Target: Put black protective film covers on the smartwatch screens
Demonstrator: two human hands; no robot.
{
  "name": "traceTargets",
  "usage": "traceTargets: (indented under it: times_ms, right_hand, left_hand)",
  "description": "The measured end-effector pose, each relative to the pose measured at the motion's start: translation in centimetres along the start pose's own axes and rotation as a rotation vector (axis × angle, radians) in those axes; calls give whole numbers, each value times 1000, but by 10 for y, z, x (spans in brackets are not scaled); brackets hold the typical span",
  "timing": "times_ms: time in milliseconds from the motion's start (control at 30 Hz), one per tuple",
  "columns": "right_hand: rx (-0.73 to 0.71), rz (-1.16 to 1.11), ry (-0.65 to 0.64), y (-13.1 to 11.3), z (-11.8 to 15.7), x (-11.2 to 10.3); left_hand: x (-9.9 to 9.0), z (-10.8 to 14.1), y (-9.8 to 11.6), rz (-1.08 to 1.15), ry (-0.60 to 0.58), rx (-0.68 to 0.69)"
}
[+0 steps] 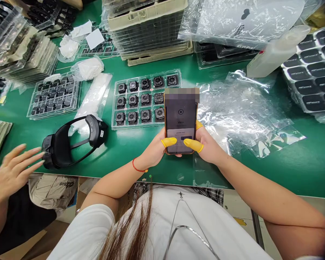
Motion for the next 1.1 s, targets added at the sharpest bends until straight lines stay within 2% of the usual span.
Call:
traceTargets:
  times_ms: [267, 500, 700, 967, 1100]
  right_hand:
    - [-1, -5, -14, 2, 0, -1]
    - [-24, 19, -44, 0, -2, 0]
    - [-140, 142, -29, 0, -2, 0]
    - [-5, -107, -68, -4, 0, 4]
    - [30, -156, -73, -8, 0, 6]
  left_hand:
    - [0, -1, 1, -27, 26, -21]
    - [-1, -1, 0, 29, -4, 1]
    - [0, -1, -1, 34, 4, -11]
    - [1, 1, 1, 14, -1, 11]
    - [0, 0, 0, 16, -1, 18]
Point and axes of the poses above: each hand's wrist, its own z-axis away from the middle knuckle, its own x-axis out of the palm, y = z × x, the point moved 1 cm from there along -z, towards the middle knuckle, and after that the axes turned 7 degrees about -x, right-handed, at the moved point
